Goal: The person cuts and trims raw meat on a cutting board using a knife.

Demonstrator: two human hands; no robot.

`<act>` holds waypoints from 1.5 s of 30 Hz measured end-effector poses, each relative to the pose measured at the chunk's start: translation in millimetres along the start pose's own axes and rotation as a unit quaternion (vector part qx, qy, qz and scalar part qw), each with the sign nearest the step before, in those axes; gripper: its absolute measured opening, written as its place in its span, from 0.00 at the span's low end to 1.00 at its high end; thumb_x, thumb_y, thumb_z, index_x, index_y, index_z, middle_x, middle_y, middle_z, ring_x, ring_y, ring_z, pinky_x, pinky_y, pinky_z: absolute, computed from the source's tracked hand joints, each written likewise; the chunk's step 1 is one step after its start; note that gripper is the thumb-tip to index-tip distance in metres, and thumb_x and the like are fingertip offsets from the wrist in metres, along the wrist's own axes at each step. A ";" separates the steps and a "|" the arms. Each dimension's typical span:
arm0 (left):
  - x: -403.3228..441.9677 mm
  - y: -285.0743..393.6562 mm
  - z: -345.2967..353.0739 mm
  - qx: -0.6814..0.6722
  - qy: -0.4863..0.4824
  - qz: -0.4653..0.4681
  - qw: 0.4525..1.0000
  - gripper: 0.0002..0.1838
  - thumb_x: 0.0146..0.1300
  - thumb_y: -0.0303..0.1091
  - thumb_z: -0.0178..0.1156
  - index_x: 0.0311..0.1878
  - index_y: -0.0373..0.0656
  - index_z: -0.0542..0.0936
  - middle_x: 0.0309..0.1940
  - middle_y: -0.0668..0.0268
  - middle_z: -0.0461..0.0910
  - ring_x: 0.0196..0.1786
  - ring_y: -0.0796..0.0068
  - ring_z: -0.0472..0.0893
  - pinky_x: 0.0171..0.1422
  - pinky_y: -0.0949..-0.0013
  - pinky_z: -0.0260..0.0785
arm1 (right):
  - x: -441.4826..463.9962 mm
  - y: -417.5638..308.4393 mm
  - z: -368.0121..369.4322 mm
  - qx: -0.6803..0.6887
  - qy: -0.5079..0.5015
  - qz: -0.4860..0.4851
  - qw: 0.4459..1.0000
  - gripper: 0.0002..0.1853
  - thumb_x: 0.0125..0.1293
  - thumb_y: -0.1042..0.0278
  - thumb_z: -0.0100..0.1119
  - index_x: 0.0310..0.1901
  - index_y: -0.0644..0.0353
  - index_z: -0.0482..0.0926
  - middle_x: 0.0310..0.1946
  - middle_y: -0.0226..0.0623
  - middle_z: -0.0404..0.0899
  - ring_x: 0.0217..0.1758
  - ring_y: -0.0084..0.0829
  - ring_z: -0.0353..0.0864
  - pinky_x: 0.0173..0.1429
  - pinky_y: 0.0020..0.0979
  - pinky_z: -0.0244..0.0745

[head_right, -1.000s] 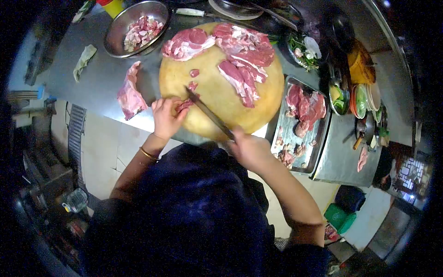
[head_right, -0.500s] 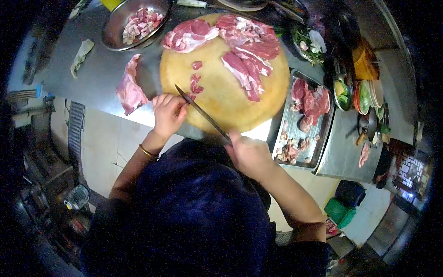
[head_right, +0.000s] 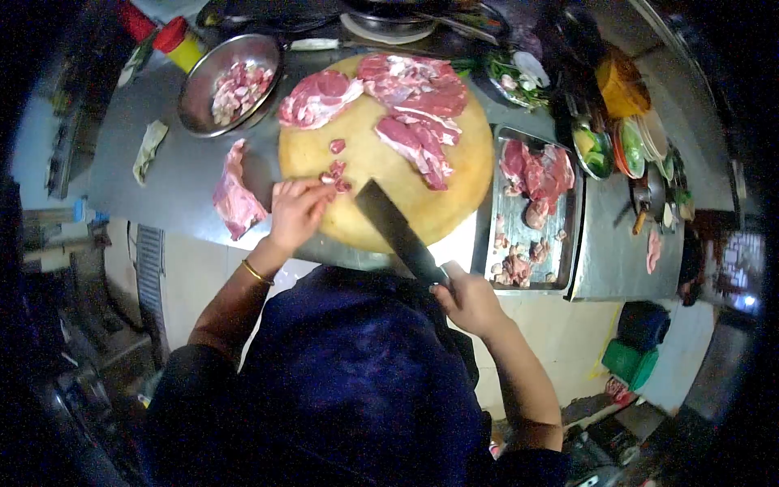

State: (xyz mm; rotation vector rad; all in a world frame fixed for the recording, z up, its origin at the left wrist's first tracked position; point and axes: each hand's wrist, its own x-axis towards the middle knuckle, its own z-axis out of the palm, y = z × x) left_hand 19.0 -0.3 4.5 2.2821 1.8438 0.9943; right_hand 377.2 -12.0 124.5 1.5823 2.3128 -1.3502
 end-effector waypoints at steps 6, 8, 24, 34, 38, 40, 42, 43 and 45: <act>70.7 -33.2 33.6 -0.107 -0.100 -0.084 0.986 0.23 0.60 0.36 0.62 0.61 0.48 0.80 0.61 0.56 0.75 0.65 0.51 0.72 0.72 0.50 0.63 | -16.0 45.6 53.4 0.154 0.240 0.096 0.954 0.11 0.71 0.66 0.59 0.46 0.63 0.71 0.23 0.49 0.76 0.26 0.46 0.79 0.32 0.43 0.72; 67.5 -35.4 45.9 -0.139 -0.197 -0.064 0.969 0.23 0.60 0.39 0.64 0.59 0.48 0.81 0.61 0.56 0.75 0.65 0.51 0.72 0.71 0.50 0.63 | -19.1 46.4 69.1 0.186 0.274 0.134 0.934 0.12 0.70 0.65 0.60 0.44 0.63 0.70 0.22 0.50 0.76 0.26 0.49 0.78 0.32 0.45 0.72; 110.9 -107.9 -54.2 -0.202 0.130 -0.084 0.967 0.11 0.57 0.27 0.70 0.25 0.43 0.76 0.22 0.64 0.75 0.27 0.69 0.75 0.35 0.65 0.69 | -8.9 34.5 110.4 0.224 0.382 0.147 0.884 0.15 0.68 0.60 0.59 0.44 0.64 0.69 0.23 0.51 0.78 0.28 0.52 0.81 0.34 0.48 0.74; 147.8 -203.5 -75.2 0.163 0.056 -0.044 0.984 0.23 0.52 0.42 0.71 0.51 0.42 0.82 0.46 0.53 0.83 0.52 0.48 0.81 0.60 0.49 0.71 | -7.5 36.8 114.1 0.160 0.379 0.135 0.901 0.13 0.72 0.64 0.56 0.45 0.63 0.66 0.20 0.37 0.75 0.18 0.30 0.78 0.23 0.33 0.75; 166.2 -102.6 -50.8 -0.038 0.074 0.128 0.988 0.17 0.52 0.26 0.64 0.48 0.43 0.83 0.46 0.58 0.84 0.50 0.51 0.82 0.57 0.53 0.73 | -9.6 25.4 107.1 0.256 0.364 0.151 0.883 0.14 0.73 0.64 0.56 0.48 0.64 0.65 0.21 0.37 0.75 0.18 0.29 0.78 0.23 0.33 0.75; 165.6 -58.5 -35.5 -0.043 -0.022 0.198 0.979 0.15 0.53 0.26 0.64 0.46 0.46 0.85 0.47 0.61 0.84 0.55 0.54 0.80 0.63 0.54 0.71 | -8.0 36.4 115.5 0.261 0.378 0.142 0.877 0.14 0.73 0.64 0.55 0.49 0.63 0.65 0.21 0.37 0.75 0.18 0.29 0.78 0.23 0.33 0.75; 149.5 -35.0 -0.1 -0.067 -0.084 0.207 0.972 0.17 0.56 0.27 0.64 0.50 0.47 0.84 0.49 0.62 0.83 0.57 0.54 0.79 0.65 0.53 0.69 | -11.3 21.1 98.4 0.241 0.359 0.183 0.883 0.17 0.74 0.60 0.55 0.49 0.66 0.65 0.22 0.48 0.79 0.23 0.46 0.83 0.27 0.44 0.76; 146.5 -20.4 10.3 -0.064 -0.139 0.211 0.965 0.17 0.57 0.28 0.64 0.51 0.47 0.83 0.50 0.62 0.82 0.57 0.54 0.79 0.65 0.53 0.69 | -8.7 33.5 103.9 0.233 0.360 0.163 0.888 0.17 0.74 0.60 0.55 0.49 0.67 0.65 0.22 0.51 0.79 0.22 0.48 0.82 0.27 0.45 0.75; 135.2 -8.5 39.7 -0.129 -0.140 0.219 0.957 0.18 0.58 0.28 0.63 0.54 0.48 0.82 0.52 0.61 0.81 0.58 0.55 0.77 0.65 0.54 0.69 | -9.4 30.1 100.9 0.247 0.348 0.191 0.884 0.15 0.73 0.63 0.56 0.47 0.67 0.66 0.22 0.53 0.78 0.24 0.52 0.82 0.29 0.48 0.74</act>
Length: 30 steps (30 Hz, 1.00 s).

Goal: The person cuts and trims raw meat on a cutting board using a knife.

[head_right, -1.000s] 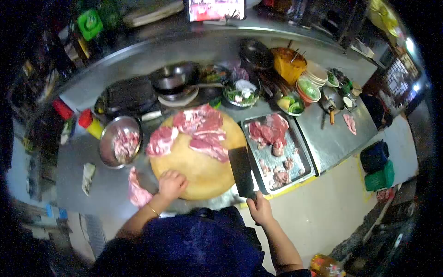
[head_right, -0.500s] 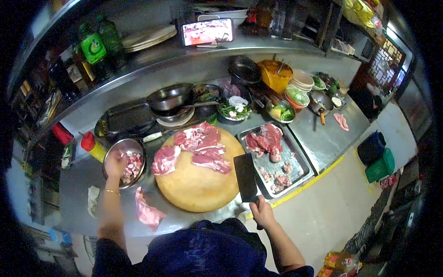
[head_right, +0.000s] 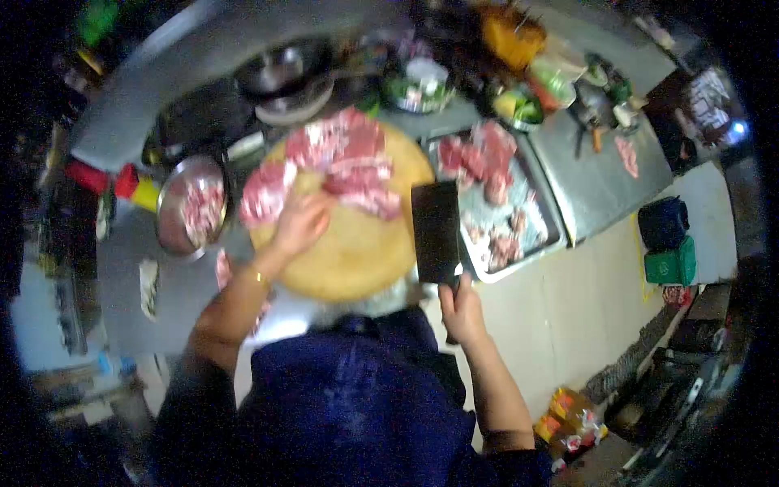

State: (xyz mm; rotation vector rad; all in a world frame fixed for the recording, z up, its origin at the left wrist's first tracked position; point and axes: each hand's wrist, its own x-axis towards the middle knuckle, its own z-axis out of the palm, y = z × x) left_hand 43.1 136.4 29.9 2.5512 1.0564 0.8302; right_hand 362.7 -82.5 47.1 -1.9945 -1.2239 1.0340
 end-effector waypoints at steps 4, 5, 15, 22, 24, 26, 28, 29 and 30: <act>11.7 17.7 27.4 -0.003 0.005 -0.047 0.999 0.19 0.57 0.29 0.64 0.54 0.47 0.82 0.54 0.62 0.80 0.58 0.56 0.77 0.64 0.55 0.69 | 4.1 -9.6 -3.3 -0.044 0.006 -0.041 0.998 0.14 0.73 0.65 0.56 0.45 0.68 0.66 0.26 0.59 0.79 0.30 0.61 0.80 0.34 0.51 0.73; 19.7 18.9 27.8 0.006 0.003 -0.056 0.998 0.20 0.57 0.29 0.64 0.55 0.47 0.82 0.55 0.62 0.80 0.58 0.57 0.77 0.65 0.55 0.69 | 2.9 -11.3 -4.7 -0.052 -0.001 -0.039 0.998 0.14 0.73 0.65 0.57 0.46 0.68 0.66 0.26 0.59 0.79 0.30 0.62 0.80 0.34 0.51 0.73; 36.9 17.2 28.3 0.099 -0.053 -0.120 0.986 0.30 0.54 0.38 0.70 0.62 0.47 0.78 0.61 0.59 0.76 0.62 0.58 0.76 0.68 0.56 0.66 | 39.8 -18.6 -37.1 -0.131 -0.086 -0.090 0.983 0.18 0.71 0.61 0.60 0.50 0.67 0.67 0.26 0.64 0.79 0.32 0.67 0.81 0.37 0.56 0.76; 42.3 47.9 21.7 0.159 -0.036 -0.105 0.981 0.16 0.54 0.36 0.69 0.48 0.55 0.84 0.46 0.69 0.80 0.52 0.63 0.78 0.61 0.58 0.68 | 64.9 -3.3 -42.4 -0.153 -0.123 -0.127 0.972 0.20 0.71 0.59 0.60 0.50 0.67 0.67 0.26 0.64 0.79 0.33 0.66 0.81 0.37 0.56 0.76; 36.1 41.4 34.3 0.138 0.011 -0.051 0.989 0.15 0.55 0.34 0.68 0.47 0.55 0.84 0.45 0.69 0.80 0.52 0.64 0.78 0.60 0.58 0.69 | 71.5 -0.8 -43.6 -0.159 -0.134 -0.126 0.970 0.20 0.71 0.59 0.60 0.50 0.67 0.67 0.26 0.64 0.80 0.33 0.66 0.82 0.37 0.56 0.76; 35.0 40.5 35.5 0.120 -0.001 -0.108 0.987 0.14 0.56 0.33 0.67 0.47 0.55 0.84 0.45 0.69 0.80 0.51 0.63 0.78 0.59 0.59 0.70 | 76.3 2.3 -43.8 -0.154 -0.147 -0.124 0.969 0.20 0.71 0.59 0.60 0.51 0.66 0.67 0.27 0.64 0.80 0.34 0.66 0.82 0.38 0.57 0.76; 33.7 45.2 29.8 0.117 0.001 -0.124 0.985 0.14 0.56 0.33 0.67 0.48 0.54 0.84 0.45 0.69 0.80 0.51 0.61 0.78 0.58 0.58 0.71 | 80.8 5.3 -45.7 -0.141 -0.161 -0.122 0.969 0.19 0.71 0.58 0.59 0.51 0.66 0.67 0.27 0.65 0.80 0.35 0.67 0.82 0.39 0.57 0.76; 32.0 47.2 25.8 0.124 0.011 -0.113 0.986 0.15 0.56 0.32 0.67 0.48 0.54 0.84 0.45 0.68 0.80 0.52 0.60 0.78 0.58 0.58 0.71 | 81.8 5.0 -47.0 -0.147 -0.162 -0.119 0.969 0.19 0.71 0.58 0.59 0.51 0.65 0.67 0.28 0.65 0.80 0.35 0.67 0.82 0.39 0.57 0.76; 30.3 48.3 22.4 0.131 0.021 -0.100 0.986 0.15 0.56 0.32 0.67 0.49 0.54 0.84 0.45 0.68 0.80 0.52 0.59 0.78 0.59 0.57 0.72 | 82.5 3.9 -47.2 -0.153 -0.161 -0.117 0.968 0.19 0.71 0.58 0.59 0.51 0.65 0.67 0.28 0.65 0.80 0.36 0.66 0.82 0.40 0.58 0.76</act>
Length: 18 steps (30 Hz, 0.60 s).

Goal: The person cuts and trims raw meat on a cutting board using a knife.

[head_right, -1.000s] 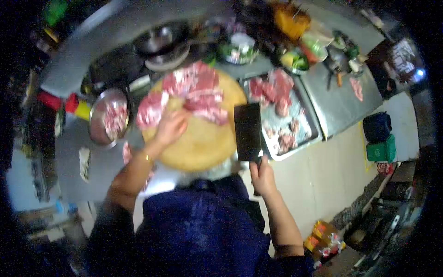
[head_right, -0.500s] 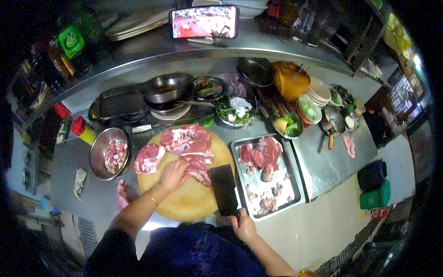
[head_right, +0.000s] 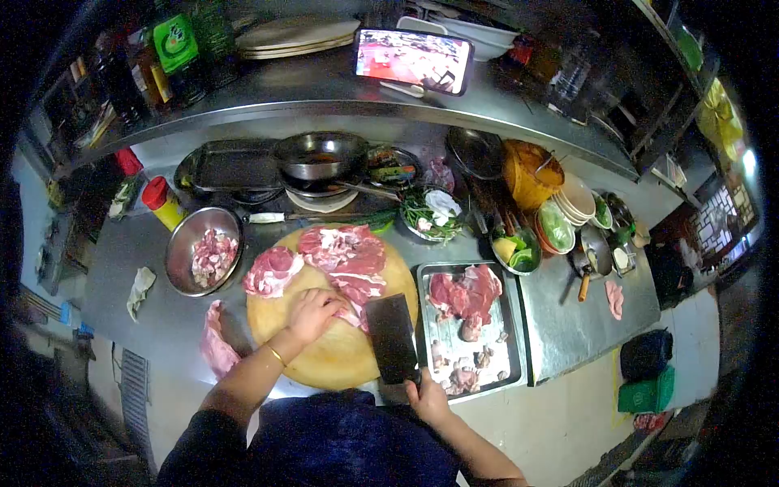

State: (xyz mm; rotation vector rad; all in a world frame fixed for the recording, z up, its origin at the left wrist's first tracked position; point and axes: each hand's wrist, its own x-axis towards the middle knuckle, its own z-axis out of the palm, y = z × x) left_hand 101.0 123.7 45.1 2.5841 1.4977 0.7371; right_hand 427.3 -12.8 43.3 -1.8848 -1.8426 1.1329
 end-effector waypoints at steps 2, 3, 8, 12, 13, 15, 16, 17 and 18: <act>-8.3 -1.0 -5.4 -0.037 0.034 -0.040 0.998 0.14 0.59 0.32 0.67 0.49 0.51 0.83 0.44 0.67 0.80 0.50 0.60 0.79 0.56 0.56 0.72 | 0.5 -3.8 -0.3 0.005 0.002 0.007 1.000 0.19 0.71 0.58 0.59 0.50 0.64 0.68 0.29 0.65 0.80 0.36 0.66 0.82 0.40 0.58 0.76; -15.6 -3.1 -6.7 -0.056 0.049 -0.060 0.995 0.13 0.60 0.32 0.67 0.49 0.49 0.83 0.44 0.67 0.80 0.49 0.60 0.79 0.55 0.56 0.73 | 1.7 -0.2 0.7 0.004 -0.003 0.008 1.000 0.19 0.71 0.58 0.59 0.50 0.65 0.68 0.28 0.65 0.80 0.36 0.66 0.82 0.40 0.58 0.76; -61.4 -37.2 1.8 -0.640 0.165 -0.330 0.674 0.14 0.69 0.32 0.64 0.55 0.44 0.78 0.48 0.63 0.82 0.52 0.63 0.81 0.58 0.57 0.76 | 4.8 18.0 6.7 0.028 -0.014 0.007 0.999 0.19 0.71 0.58 0.60 0.49 0.67 0.68 0.27 0.63 0.80 0.34 0.65 0.82 0.36 0.55 0.76; -78.4 -28.9 -32.7 -0.832 0.131 -0.356 0.404 0.17 0.74 0.38 0.57 0.60 0.41 0.74 0.54 0.60 0.82 0.59 0.58 0.80 0.66 0.52 0.73 | 5.2 14.8 4.7 0.006 -0.012 -0.001 1.000 0.20 0.71 0.58 0.60 0.48 0.68 0.68 0.26 0.62 0.80 0.32 0.64 0.82 0.34 0.53 0.76; -82.3 -30.6 -30.7 -0.852 0.141 -0.374 0.338 0.18 0.75 0.40 0.56 0.61 0.40 0.73 0.55 0.60 0.82 0.60 0.57 0.80 0.67 0.51 0.73 | 5.4 13.7 3.5 -0.004 -0.013 0.000 1.000 0.20 0.71 0.58 0.60 0.48 0.68 0.68 0.26 0.62 0.80 0.32 0.64 0.82 0.34 0.54 0.76; -79.2 -25.1 -27.6 -0.869 0.138 -0.343 0.328 0.19 0.76 0.42 0.54 0.61 0.40 0.73 0.55 0.60 0.81 0.60 0.55 0.80 0.68 0.50 0.71 | 4.0 5.0 0.3 -0.010 -0.006 0.005 1.000 0.20 0.71 0.57 0.60 0.48 0.69 0.68 0.25 0.62 0.80 0.31 0.63 0.82 0.34 0.54 0.76; -73.7 -18.8 -29.2 -0.878 0.137 -0.327 0.323 0.19 0.77 0.43 0.52 0.61 0.40 0.73 0.56 0.60 0.81 0.61 0.54 0.80 0.69 0.49 0.70 | 0.7 -6.2 -3.1 -0.007 0.001 0.009 1.000 0.21 0.71 0.57 0.60 0.48 0.69 0.68 0.25 0.62 0.80 0.31 0.63 0.82 0.34 0.54 0.76; -66.7 -13.7 -32.6 -0.879 0.139 -0.326 0.320 0.18 0.76 0.41 0.53 0.61 0.40 0.74 0.55 0.60 0.82 0.60 0.56 0.80 0.70 0.50 0.70 | -1.4 -16.1 -6.7 -0.005 0.010 0.011 1.000 0.21 0.71 0.57 0.60 0.48 0.69 0.68 0.25 0.62 0.79 0.31 0.63 0.82 0.34 0.54 0.76; -58.2 -8.6 -38.1 -0.879 0.141 -0.325 0.317 0.17 0.76 0.39 0.54 0.61 0.41 0.74 0.55 0.60 0.82 0.59 0.57 0.80 0.70 0.50 0.70 | -2.5 -22.5 -9.8 -0.025 0.001 0.016 1.000 0.21 0.71 0.57 0.59 0.49 0.69 0.67 0.25 0.62 0.79 0.31 0.62 0.82 0.34 0.54 0.75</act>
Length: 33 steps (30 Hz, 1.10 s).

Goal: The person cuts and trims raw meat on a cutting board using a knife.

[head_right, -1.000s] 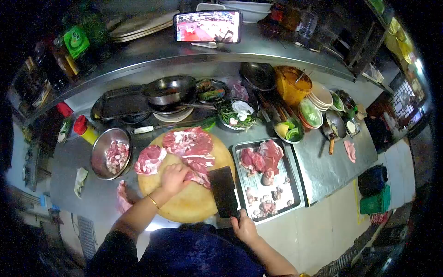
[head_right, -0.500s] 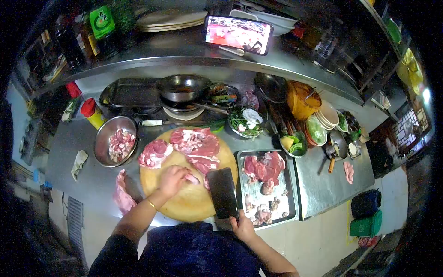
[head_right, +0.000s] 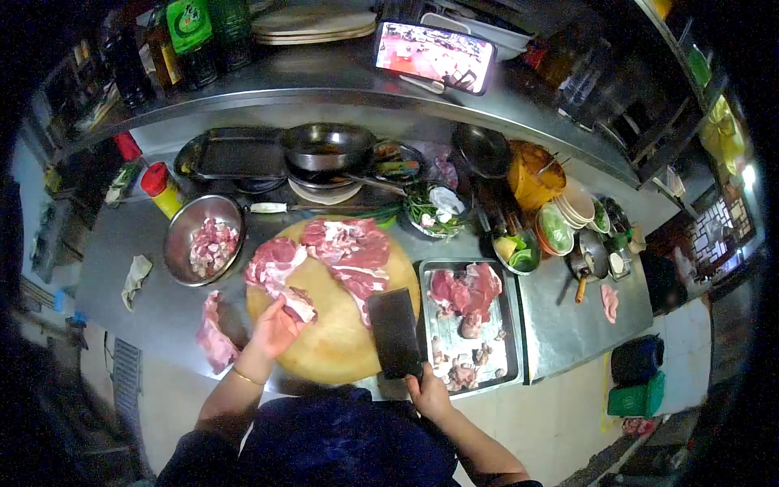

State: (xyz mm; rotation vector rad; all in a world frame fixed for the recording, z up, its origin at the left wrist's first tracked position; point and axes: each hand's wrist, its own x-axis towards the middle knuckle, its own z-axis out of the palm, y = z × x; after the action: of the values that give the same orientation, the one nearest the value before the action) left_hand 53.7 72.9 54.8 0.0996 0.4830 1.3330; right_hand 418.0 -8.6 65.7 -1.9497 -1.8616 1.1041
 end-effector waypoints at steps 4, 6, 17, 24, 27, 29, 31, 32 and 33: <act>12.7 -8.5 11.4 0.246 0.015 0.164 0.955 0.17 0.71 0.33 0.60 0.61 0.42 0.76 0.58 0.61 0.79 0.58 0.61 0.80 0.68 0.46 0.70 | -4.6 1.6 5.9 -0.005 0.018 -0.002 1.000 0.22 0.71 0.56 0.59 0.51 0.68 0.67 0.27 0.63 0.80 0.33 0.64 0.82 0.38 0.56 0.76; 24.0 -7.1 -0.3 0.463 -0.089 0.348 0.811 0.16 0.67 0.29 0.64 0.58 0.45 0.79 0.57 0.63 0.79 0.56 0.60 0.80 0.66 0.46 0.70 | -5.8 3.5 8.7 -0.001 0.025 0.003 1.000 0.22 0.71 0.56 0.59 0.51 0.68 0.67 0.28 0.64 0.80 0.34 0.65 0.82 0.39 0.56 0.76; -25.6 -17.9 -7.1 0.890 -0.083 0.254 0.370 0.15 0.56 0.44 0.68 0.48 0.56 0.85 0.48 0.71 0.81 0.53 0.65 0.78 0.68 0.55 0.63 | -12.7 -0.7 14.9 0.033 0.040 -0.005 0.999 0.19 0.71 0.59 0.59 0.50 0.67 0.68 0.28 0.65 0.80 0.35 0.65 0.83 0.39 0.56 0.77; -29.2 -9.7 -30.3 0.919 -0.089 0.231 0.307 0.11 0.55 0.40 0.69 0.43 0.57 0.86 0.43 0.73 0.82 0.49 0.64 0.80 0.60 0.58 0.68 | -9.8 2.1 15.8 0.017 0.056 -0.014 0.998 0.20 0.71 0.58 0.59 0.52 0.67 0.68 0.30 0.65 0.81 0.36 0.65 0.83 0.40 0.56 0.78; -28.5 -15.4 -49.0 0.853 -0.101 0.298 0.416 0.10 0.57 0.41 0.69 0.43 0.57 0.86 0.42 0.72 0.82 0.50 0.64 0.81 0.59 0.58 0.68 | -8.8 19.1 25.6 0.017 0.060 -0.006 0.998 0.21 0.72 0.67 0.58 0.60 0.70 0.67 0.22 0.45 0.80 0.22 0.36 0.81 0.28 0.38 0.76; -36.3 -12.2 -57.3 0.873 -0.153 0.328 0.329 0.10 0.58 0.40 0.68 0.43 0.56 0.86 0.45 0.70 0.82 0.54 0.64 0.79 0.63 0.56 0.68 | -3.7 28.0 24.3 0.069 0.045 -0.041 0.996 0.24 0.73 0.68 0.57 0.66 0.68 0.64 0.23 0.36 0.77 0.21 0.27 0.77 0.26 0.32 0.75; -57.6 -14.3 -51.6 0.884 -0.124 0.291 0.343 0.11 0.57 0.41 0.70 0.43 0.54 0.86 0.47 0.69 0.81 0.58 0.64 0.77 0.68 0.53 0.64 | -10.9 -3.2 9.2 0.143 0.024 0.005 0.989 0.16 0.73 0.63 0.58 0.53 0.67 0.73 0.26 0.44 0.80 0.26 0.35 0.79 0.32 0.39 0.74; -65.3 -9.5 -42.9 0.878 -0.134 0.274 0.369 0.12 0.56 0.41 0.70 0.43 0.54 0.86 0.48 0.69 0.80 0.58 0.63 0.76 0.70 0.51 0.62 | -16.2 -22.4 6.0 0.112 0.050 -0.046 0.991 0.15 0.72 0.64 0.59 0.52 0.66 0.73 0.25 0.44 0.79 0.25 0.37 0.78 0.31 0.38 0.73; -70.3 -6.3 -38.8 0.868 -0.143 0.264 0.394 0.12 0.55 0.40 0.71 0.44 0.53 0.86 0.49 0.69 0.80 0.59 0.63 0.75 0.72 0.49 0.60 | -15.7 -23.8 3.4 0.037 0.022 -0.043 0.998 0.14 0.71 0.66 0.60 0.52 0.64 0.73 0.25 0.45 0.79 0.25 0.42 0.80 0.32 0.40 0.75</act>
State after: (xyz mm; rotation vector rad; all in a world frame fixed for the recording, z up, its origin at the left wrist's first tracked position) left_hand 33.4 -3.1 37.5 2.3909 1.4471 0.7049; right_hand 399.2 -20.3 84.0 -1.8205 -1.8366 1.0801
